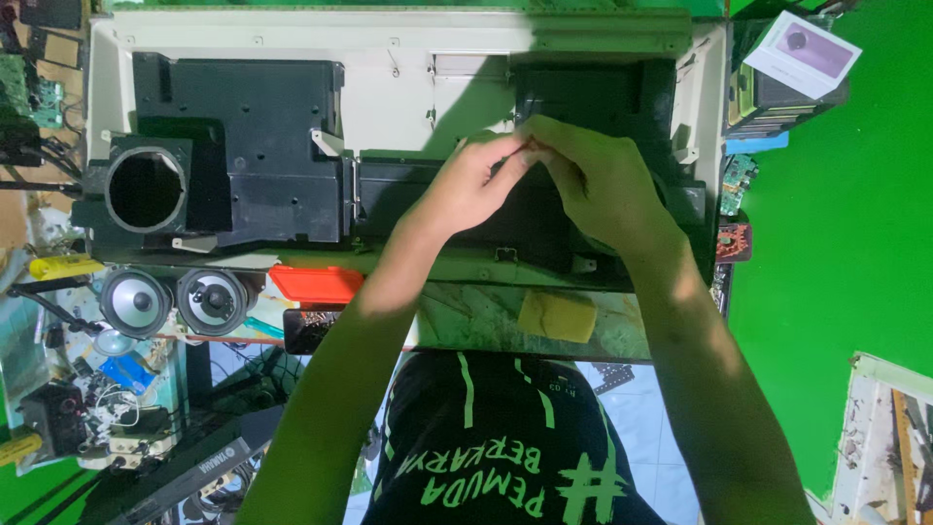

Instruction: The person works on the internal components of a large speaker housing, using a screwdriver to remove and replace small parts, and handling a small orange box containing screws.

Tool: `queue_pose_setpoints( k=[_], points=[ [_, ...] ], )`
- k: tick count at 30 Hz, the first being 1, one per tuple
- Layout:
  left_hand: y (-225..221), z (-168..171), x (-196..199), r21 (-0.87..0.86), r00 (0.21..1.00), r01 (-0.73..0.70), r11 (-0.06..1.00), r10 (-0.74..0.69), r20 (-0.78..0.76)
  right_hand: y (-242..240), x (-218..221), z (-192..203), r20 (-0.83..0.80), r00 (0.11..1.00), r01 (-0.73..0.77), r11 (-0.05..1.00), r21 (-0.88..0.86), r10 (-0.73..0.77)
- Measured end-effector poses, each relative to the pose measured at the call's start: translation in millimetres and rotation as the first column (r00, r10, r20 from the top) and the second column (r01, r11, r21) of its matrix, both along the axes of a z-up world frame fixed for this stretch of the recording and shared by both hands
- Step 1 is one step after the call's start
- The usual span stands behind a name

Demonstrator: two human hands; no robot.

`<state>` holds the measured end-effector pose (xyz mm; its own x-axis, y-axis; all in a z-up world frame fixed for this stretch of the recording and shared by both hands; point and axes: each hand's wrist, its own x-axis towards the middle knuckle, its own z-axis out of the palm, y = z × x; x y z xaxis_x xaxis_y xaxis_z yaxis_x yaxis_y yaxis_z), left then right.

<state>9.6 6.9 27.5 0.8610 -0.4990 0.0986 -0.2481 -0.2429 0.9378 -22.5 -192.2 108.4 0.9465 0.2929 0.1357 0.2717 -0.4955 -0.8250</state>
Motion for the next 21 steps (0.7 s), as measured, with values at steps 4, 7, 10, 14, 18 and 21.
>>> queue_pose_setpoints(
  k=[4,7,10,14,18,21],
  points=[
    [-5,3,-5,0.109,0.999,-0.022,0.994,0.018,0.037,-1,1,-2,0.21,0.977,-0.013,0.998,-0.068,0.027],
    [-7,2,-9,0.135,0.997,-0.055,0.989,0.048,0.053,0,0,-4,0.177,0.984,0.032,0.991,-0.133,-0.008],
    [-8,2,-5,0.113,0.997,-0.062,0.992,0.056,0.055,2,-1,-5,0.204,0.978,0.066,0.988,-0.139,-0.037],
    [-6,2,-5,0.09,0.998,-0.057,0.994,0.057,0.0,6,-1,-10,0.264,0.963,0.082,0.991,-0.104,-0.052],
    [-6,5,-6,0.102,0.983,-0.099,0.99,0.081,0.167,7,-2,-13,0.298,0.954,0.077,0.99,-0.121,-0.038],
    [-2,7,-13,0.062,0.99,-0.12,0.991,0.115,0.086,6,-9,-19,0.3,0.953,0.074,0.992,-0.099,-0.041]
  ],
)
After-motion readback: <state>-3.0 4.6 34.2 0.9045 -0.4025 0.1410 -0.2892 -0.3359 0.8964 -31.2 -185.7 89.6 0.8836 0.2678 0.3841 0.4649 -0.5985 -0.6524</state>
